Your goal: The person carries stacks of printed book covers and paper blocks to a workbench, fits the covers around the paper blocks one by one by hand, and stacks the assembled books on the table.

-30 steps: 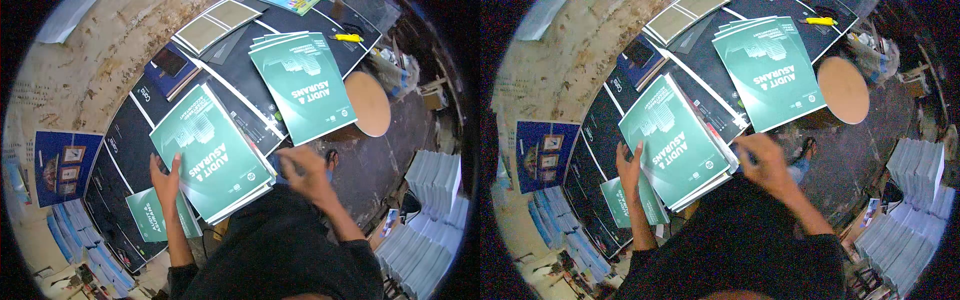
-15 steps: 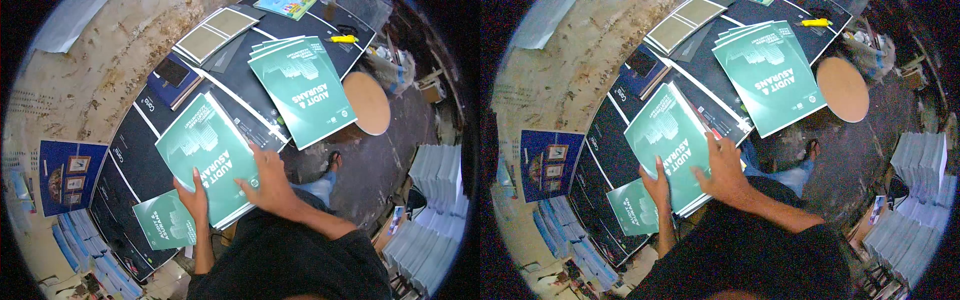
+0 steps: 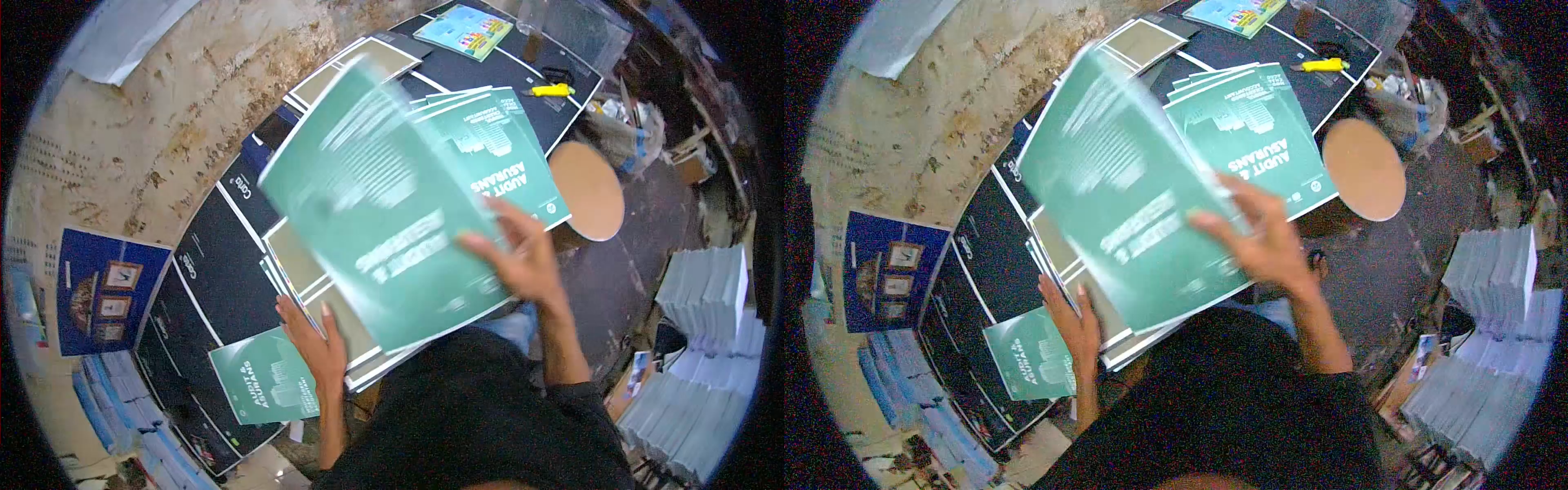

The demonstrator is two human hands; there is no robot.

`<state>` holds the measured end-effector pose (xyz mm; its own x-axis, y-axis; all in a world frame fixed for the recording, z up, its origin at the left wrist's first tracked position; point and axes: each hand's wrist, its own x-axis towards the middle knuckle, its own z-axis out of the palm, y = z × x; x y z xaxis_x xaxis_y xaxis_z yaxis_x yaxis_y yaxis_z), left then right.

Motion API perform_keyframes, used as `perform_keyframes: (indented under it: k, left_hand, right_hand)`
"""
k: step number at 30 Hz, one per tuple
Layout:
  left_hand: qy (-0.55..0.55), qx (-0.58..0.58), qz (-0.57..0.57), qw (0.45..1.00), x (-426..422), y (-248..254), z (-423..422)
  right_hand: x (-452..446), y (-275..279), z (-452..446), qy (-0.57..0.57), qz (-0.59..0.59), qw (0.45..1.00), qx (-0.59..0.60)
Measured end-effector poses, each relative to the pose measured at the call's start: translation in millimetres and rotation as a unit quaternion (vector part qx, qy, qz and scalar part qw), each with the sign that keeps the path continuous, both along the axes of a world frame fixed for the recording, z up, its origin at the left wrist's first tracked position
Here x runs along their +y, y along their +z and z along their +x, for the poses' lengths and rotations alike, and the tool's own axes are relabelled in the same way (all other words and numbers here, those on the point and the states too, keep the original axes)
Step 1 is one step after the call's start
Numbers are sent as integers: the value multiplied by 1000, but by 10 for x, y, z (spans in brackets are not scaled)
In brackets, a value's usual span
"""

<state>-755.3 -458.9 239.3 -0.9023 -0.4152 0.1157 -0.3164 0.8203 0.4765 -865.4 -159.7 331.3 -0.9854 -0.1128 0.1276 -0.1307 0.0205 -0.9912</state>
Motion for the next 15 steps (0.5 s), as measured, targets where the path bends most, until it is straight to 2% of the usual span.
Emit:
perform_keyframes:
  k: [1, 2, 3, 5, 7, 8, 9, 10, 11, 13, 14, 15]
  left_hand:
    - [5, 2, 11, 1000, 62, -15, 5]
    - [-19, -24, -56, 998, 133, -41, 1]
    - [-44, -49, -123, 990, 198, -55, -1]
    - [-48, -23, -88, 995, 214, -48, -26]
    - [-50, -52, -122, 990, 187, -68, -4]
    - [-44, -52, -111, 992, 199, -53, -13]
    - [-42, -50, -110, 992, 202, -38, -17]
    - [-44, -53, -101, 993, 200, -24, -15]
    - [-44, -54, -92, 993, 194, -18, -19]
    - [-35, -53, -95, 993, 214, -28, -35]
    - [-33, -54, -100, 993, 219, -37, -3]
    - [-24, -61, -104, 992, 219, -40, 12]
  right_hand:
    - [243, -9, -103, -49, 22, 998, -17]
    - [498, -24, -237, -58, -19, 997, -39]
    - [772, -54, -390, -56, -3, 997, -60]
    - [1131, -91, -704, -30, 37, 999, -19]
    - [1226, -60, -803, -109, 205, 973, -14]
    - [1372, -247, -932, -109, 206, 972, -10]
    - [1571, -575, -1097, -82, 367, 926, -48]
    - [1663, -751, -1201, -50, 516, 851, -83]
    - [1619, -738, -1225, -46, 516, 852, -79]
    - [1490, -747, -1157, -128, 465, 869, -107]
    - [1582, -1161, -1146, -201, 513, 825, 122]
    - [1401, -1151, -1055, -192, 510, 830, 121]
